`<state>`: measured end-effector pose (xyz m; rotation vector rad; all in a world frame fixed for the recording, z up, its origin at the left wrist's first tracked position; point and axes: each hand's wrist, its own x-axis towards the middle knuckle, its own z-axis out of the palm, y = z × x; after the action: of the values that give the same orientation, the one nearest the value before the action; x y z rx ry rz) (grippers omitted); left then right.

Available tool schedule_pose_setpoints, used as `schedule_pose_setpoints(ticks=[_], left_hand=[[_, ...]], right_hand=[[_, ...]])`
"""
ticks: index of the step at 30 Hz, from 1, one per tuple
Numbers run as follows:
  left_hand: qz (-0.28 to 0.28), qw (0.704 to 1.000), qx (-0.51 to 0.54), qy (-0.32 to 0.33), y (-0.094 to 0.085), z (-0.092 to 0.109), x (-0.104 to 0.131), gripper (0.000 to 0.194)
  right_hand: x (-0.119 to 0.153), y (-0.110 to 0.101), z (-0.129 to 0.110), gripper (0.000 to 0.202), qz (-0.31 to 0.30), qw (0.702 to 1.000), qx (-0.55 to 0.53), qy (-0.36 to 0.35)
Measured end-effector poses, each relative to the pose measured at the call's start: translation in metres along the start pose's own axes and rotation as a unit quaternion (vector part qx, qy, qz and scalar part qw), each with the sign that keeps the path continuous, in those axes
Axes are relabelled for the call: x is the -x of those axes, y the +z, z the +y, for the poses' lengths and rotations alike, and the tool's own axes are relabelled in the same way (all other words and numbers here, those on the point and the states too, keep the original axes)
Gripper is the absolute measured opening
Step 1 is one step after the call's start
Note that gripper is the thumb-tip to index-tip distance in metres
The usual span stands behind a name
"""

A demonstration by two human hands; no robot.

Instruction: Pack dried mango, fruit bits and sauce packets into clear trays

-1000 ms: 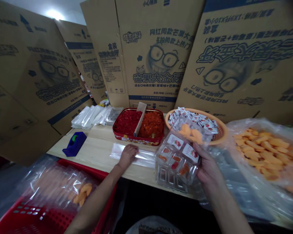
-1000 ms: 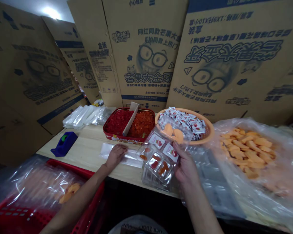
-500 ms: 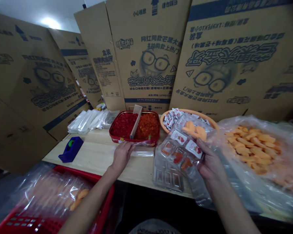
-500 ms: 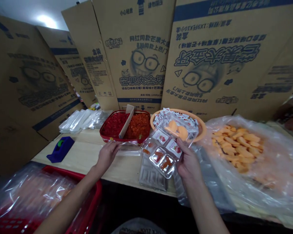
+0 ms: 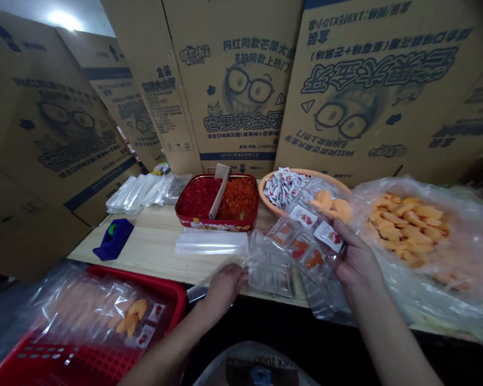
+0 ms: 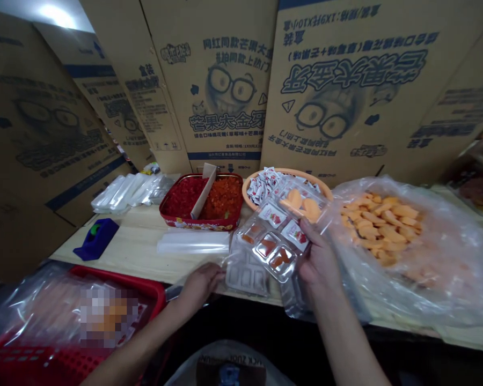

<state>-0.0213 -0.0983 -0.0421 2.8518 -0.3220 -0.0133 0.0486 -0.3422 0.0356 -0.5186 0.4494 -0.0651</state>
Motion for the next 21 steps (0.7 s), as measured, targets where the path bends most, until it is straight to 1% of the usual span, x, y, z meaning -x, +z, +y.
schedule_pose_setpoints(ticks=[2, 4, 5, 7, 8, 10, 11, 12, 16, 17, 21], left_hand=[[0.032, 0.999, -0.021, -0.039, -0.001, -0.009, -0.009, 0.025], [0.073, 0.994, -0.053, -0.061, 0.0, -0.016, -0.018, 0.029], [0.104, 0.99, -0.069, -0.07, 0.001, -0.019, -0.021, 0.035], [0.159, 0.98, -0.082, -0.092, 0.004, -0.024, -0.027, 0.054], [0.175, 0.976, -0.08, -0.106, 0.005, -0.026, -0.029, 0.063], [0.182, 0.973, -0.056, -0.133, 0.005, -0.03, -0.032, 0.072], [0.178, 0.973, -0.038, -0.144, 0.004, -0.031, -0.033, 0.071], [0.175, 0.973, -0.019, -0.15, 0.003, -0.032, -0.034, 0.065], [0.161, 0.975, 0.051, -0.146, -0.011, -0.033, -0.034, 0.03], [0.159, 0.974, 0.066, -0.145, -0.015, -0.032, -0.033, 0.025], [0.147, 0.965, 0.166, -0.142, -0.032, -0.02, -0.026, 0.033]], right_hand=[[-0.001, -0.001, 0.001, 0.011, 0.004, 1.0, 0.002, 0.009], [-0.002, -0.001, 0.001, 0.011, 0.004, 1.0, 0.011, 0.012], [-0.002, -0.001, 0.001, 0.011, 0.001, 1.0, 0.014, 0.009], [-0.002, -0.001, -0.001, 0.013, -0.009, 1.0, 0.018, -0.002], [-0.002, -0.001, -0.002, 0.013, -0.012, 1.0, 0.017, -0.003], [-0.002, 0.0, -0.004, 0.014, -0.013, 1.0, 0.009, -0.004], [-0.002, 0.0, -0.005, 0.013, -0.011, 1.0, 0.005, -0.004], [-0.002, 0.0, -0.005, 0.013, -0.009, 1.0, 0.002, -0.005], [-0.005, -0.004, -0.005, 0.01, -0.031, 0.999, 0.006, -0.011], [-0.006, -0.004, -0.005, 0.01, -0.041, 0.999, 0.007, -0.015], [-0.01, 0.0, -0.002, 0.011, -0.065, 0.997, -0.01, -0.039]])
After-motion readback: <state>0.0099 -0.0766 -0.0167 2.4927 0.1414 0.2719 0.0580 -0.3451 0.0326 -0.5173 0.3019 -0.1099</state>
